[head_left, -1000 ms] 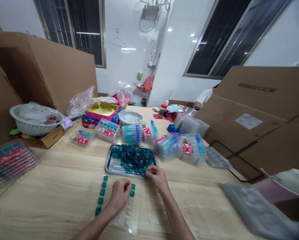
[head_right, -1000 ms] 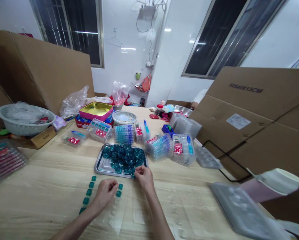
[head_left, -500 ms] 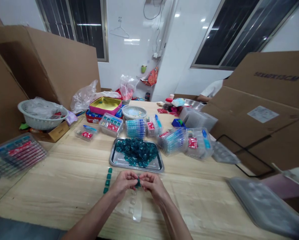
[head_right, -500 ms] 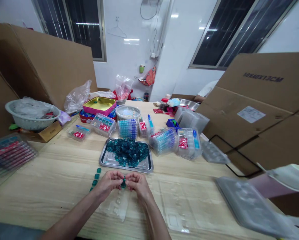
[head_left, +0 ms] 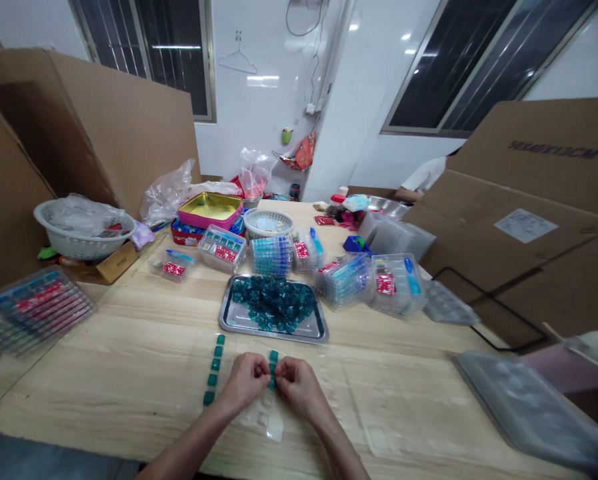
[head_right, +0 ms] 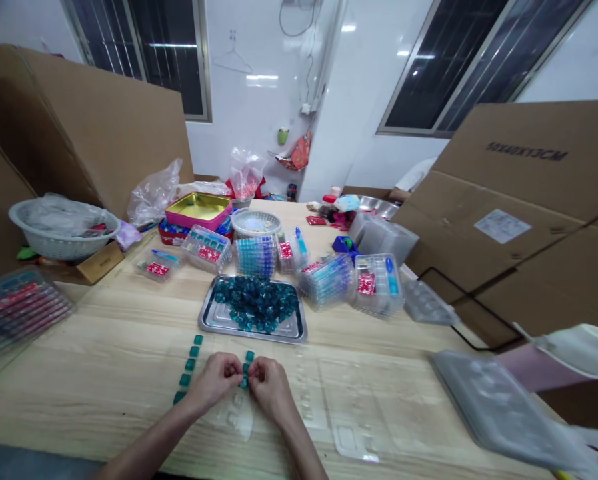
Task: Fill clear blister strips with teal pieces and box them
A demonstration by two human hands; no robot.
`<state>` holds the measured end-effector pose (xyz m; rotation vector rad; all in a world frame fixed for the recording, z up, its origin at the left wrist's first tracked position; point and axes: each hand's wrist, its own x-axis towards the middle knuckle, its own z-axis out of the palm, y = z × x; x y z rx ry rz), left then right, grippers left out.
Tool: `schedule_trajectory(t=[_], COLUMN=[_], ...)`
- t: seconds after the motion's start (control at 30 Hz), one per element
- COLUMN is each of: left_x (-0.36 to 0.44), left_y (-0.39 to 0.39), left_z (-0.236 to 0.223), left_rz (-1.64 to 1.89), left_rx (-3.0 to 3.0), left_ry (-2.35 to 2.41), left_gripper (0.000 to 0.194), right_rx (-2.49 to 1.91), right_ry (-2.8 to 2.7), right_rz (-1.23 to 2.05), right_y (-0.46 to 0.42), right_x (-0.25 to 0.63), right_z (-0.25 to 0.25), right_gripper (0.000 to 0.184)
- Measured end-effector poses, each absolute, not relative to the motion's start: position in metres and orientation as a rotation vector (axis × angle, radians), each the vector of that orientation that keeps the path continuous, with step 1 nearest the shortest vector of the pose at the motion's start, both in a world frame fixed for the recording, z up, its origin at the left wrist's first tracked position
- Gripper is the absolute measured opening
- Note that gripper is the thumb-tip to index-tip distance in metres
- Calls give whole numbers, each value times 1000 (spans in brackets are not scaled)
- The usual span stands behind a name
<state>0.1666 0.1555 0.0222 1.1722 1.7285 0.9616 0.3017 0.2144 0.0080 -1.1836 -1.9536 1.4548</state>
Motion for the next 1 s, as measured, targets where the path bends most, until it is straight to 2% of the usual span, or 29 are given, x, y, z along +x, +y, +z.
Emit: schedule_trajectory(t=[0.1,0.3,0.4,0.53,0.6,0.77,1.0], left_x=[170,172,172,172,173,176,176], left_y=[152,141,139,139,141,144,146], left_z=[19,12,12,15,16,18,19], left_rz=[839,832,868,836,801,803,881], left_rx=[1453,1698,1710,1625,1590,1544,1491], left_ry=[1899,1891,1870,1872,1888,1944,1935], left_gripper=[15,24,26,11,9,9,8], right_rx=[-1200,-1135,-1218,-1433,-1533,-1563,-1461], right_ry=[-2179,-2192,-2143,-2218,-2248,-2218,-2132], right_rz=[1107,1113,941,642,558,574,688], right_y=[209,228,257,286,293,296,297], right_x=[301,309,312,303,295,286,285], right_z=[12,18,24,31,31,25,22], right_gripper=[14,14,13,13,14,20,16])
